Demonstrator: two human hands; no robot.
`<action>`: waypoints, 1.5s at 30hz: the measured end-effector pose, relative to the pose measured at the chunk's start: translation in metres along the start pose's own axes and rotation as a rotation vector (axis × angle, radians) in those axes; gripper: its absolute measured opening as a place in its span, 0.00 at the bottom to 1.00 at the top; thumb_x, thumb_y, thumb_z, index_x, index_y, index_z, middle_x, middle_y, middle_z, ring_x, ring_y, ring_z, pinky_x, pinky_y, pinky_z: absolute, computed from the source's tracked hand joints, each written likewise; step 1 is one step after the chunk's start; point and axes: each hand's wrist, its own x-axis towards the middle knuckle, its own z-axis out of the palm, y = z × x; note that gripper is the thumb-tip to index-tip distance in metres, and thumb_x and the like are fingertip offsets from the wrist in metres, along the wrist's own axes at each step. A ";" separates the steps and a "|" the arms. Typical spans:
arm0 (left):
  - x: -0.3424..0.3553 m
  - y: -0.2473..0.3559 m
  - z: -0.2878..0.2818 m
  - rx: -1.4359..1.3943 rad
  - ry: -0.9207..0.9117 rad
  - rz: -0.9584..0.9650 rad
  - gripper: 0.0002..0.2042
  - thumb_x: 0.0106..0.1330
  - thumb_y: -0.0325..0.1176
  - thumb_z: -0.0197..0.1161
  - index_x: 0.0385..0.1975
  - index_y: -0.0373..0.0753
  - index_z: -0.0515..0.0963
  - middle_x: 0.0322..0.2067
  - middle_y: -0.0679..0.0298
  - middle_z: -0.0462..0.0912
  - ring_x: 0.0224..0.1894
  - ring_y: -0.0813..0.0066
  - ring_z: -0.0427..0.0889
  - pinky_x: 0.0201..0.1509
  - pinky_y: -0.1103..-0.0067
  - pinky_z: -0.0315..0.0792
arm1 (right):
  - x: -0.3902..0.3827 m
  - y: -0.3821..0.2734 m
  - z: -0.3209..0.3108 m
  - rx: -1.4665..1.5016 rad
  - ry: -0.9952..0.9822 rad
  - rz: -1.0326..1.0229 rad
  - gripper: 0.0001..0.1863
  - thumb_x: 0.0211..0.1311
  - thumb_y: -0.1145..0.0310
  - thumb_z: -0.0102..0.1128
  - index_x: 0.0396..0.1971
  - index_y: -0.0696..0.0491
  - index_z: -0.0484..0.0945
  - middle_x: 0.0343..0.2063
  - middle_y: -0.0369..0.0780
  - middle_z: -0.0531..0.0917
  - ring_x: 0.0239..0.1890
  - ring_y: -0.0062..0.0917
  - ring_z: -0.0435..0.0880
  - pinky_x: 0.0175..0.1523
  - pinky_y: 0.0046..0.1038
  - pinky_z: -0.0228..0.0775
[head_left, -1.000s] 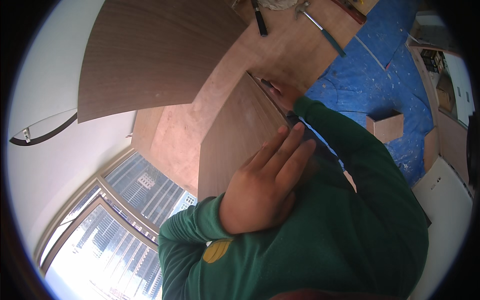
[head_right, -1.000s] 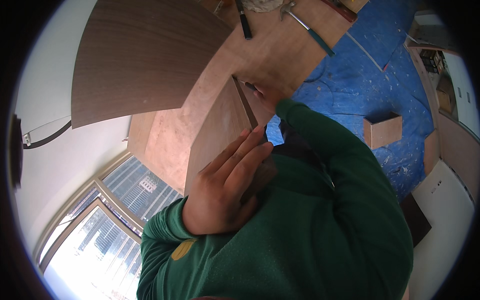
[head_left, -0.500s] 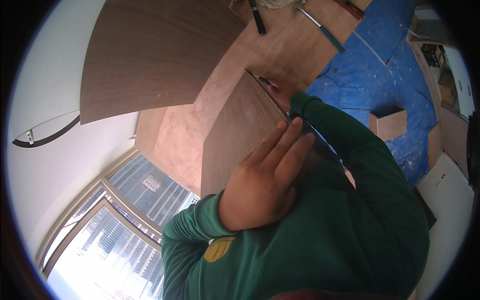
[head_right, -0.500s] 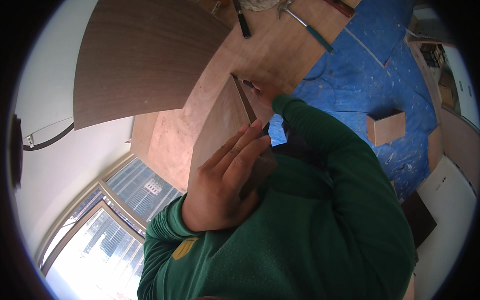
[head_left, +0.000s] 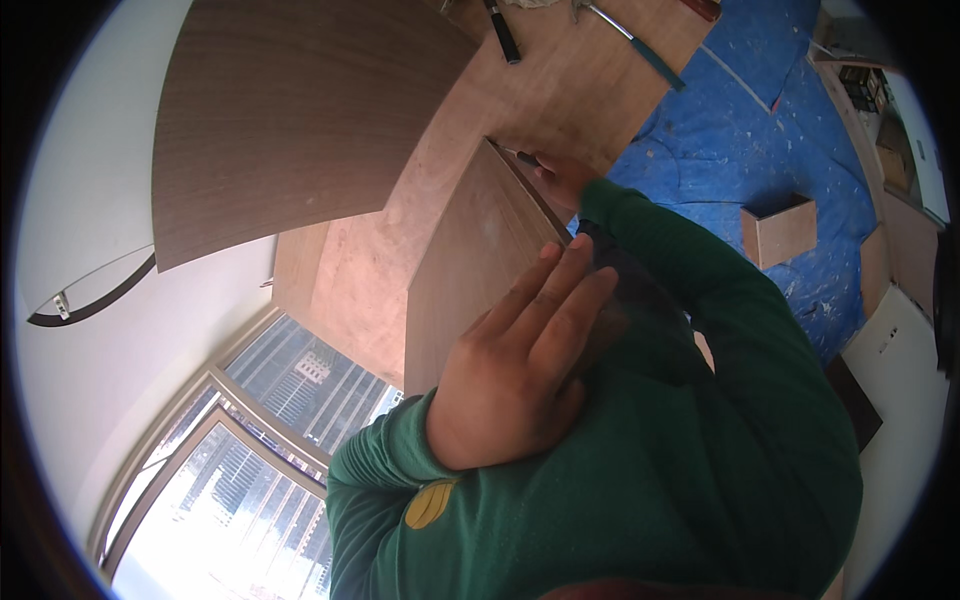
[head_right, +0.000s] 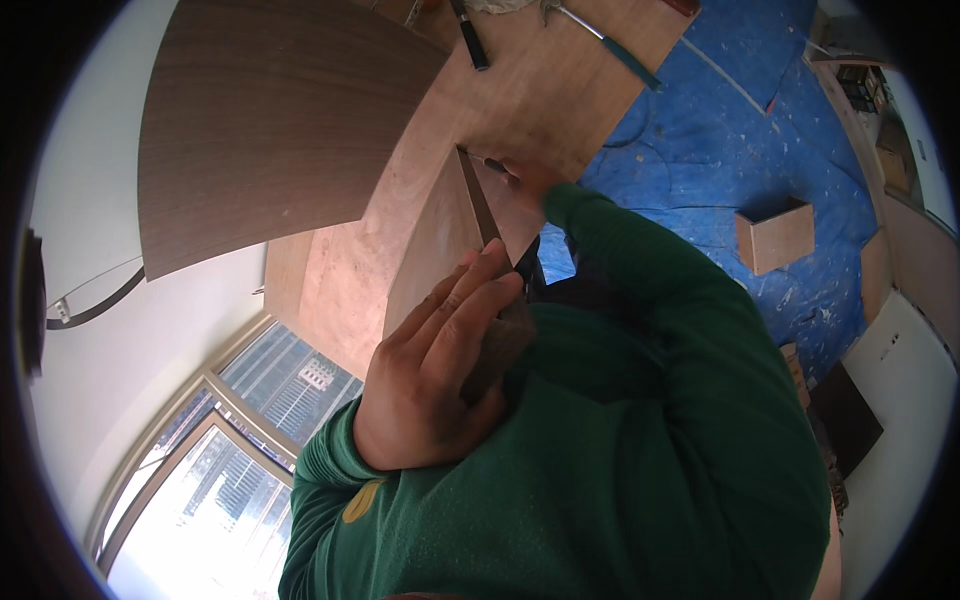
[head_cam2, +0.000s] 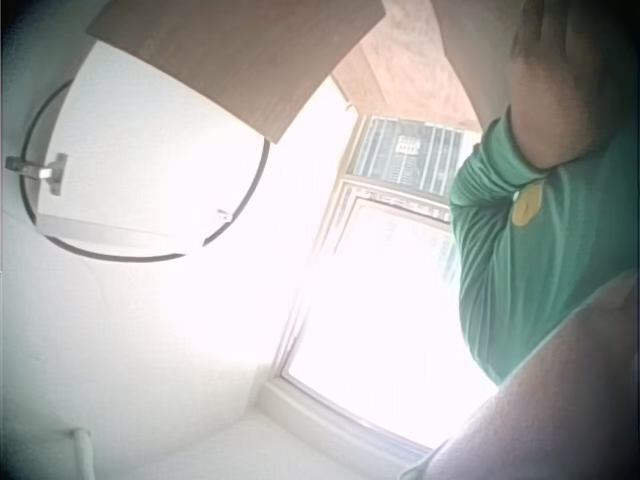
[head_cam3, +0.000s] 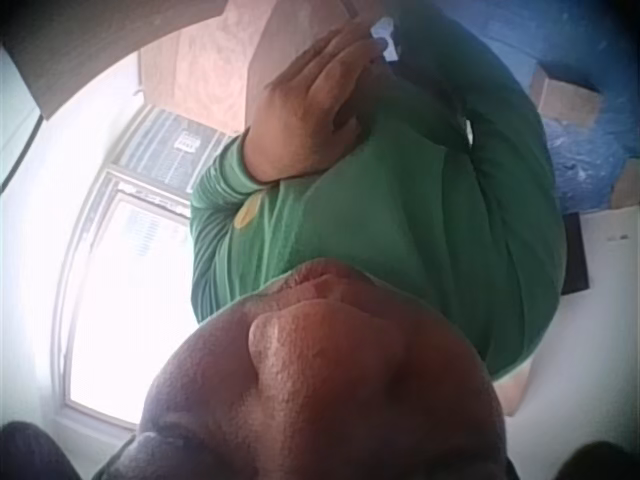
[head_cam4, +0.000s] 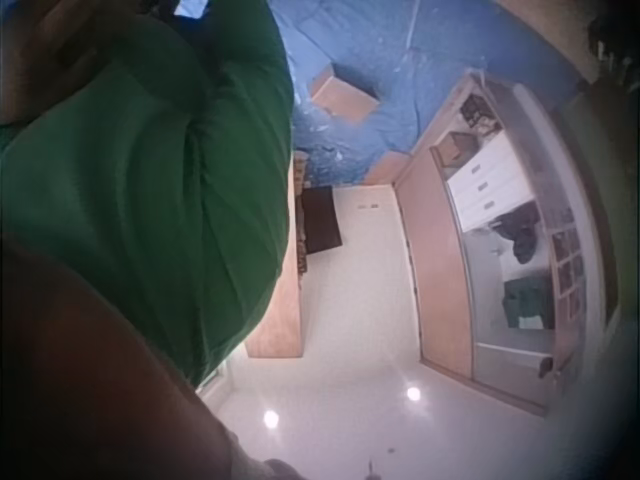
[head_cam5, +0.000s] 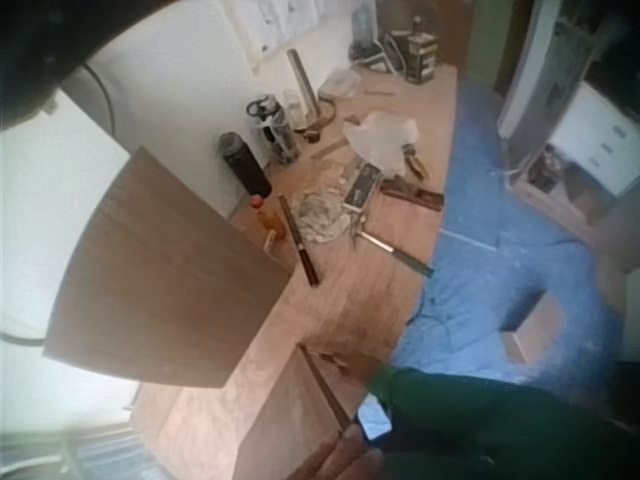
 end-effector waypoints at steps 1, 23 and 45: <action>0.000 0.000 -0.001 0.001 -0.003 0.003 0.34 0.48 0.16 0.68 0.61 0.30 0.73 0.64 0.38 0.76 0.66 0.39 0.77 0.69 0.59 0.75 | -0.001 0.005 0.001 -0.007 -0.017 0.028 0.18 0.77 0.61 0.49 0.61 0.49 0.75 0.39 0.54 0.86 0.44 0.53 0.86 0.51 0.47 0.75; -0.001 0.001 -0.005 0.020 -0.010 0.000 0.34 0.50 0.21 0.70 0.63 0.33 0.73 0.65 0.39 0.75 0.65 0.39 0.78 0.63 0.61 0.80 | -0.005 -0.022 -0.015 0.051 0.020 0.011 0.20 0.77 0.57 0.50 0.61 0.48 0.75 0.38 0.55 0.86 0.44 0.54 0.85 0.50 0.50 0.74; 0.001 -0.004 -0.015 -0.026 -0.018 -0.005 0.33 0.47 0.17 0.68 0.60 0.29 0.74 0.64 0.37 0.75 0.65 0.39 0.78 0.67 0.61 0.77 | -0.026 -0.005 -0.007 -0.003 0.003 0.031 0.18 0.76 0.60 0.50 0.60 0.47 0.75 0.37 0.56 0.86 0.44 0.55 0.86 0.49 0.52 0.75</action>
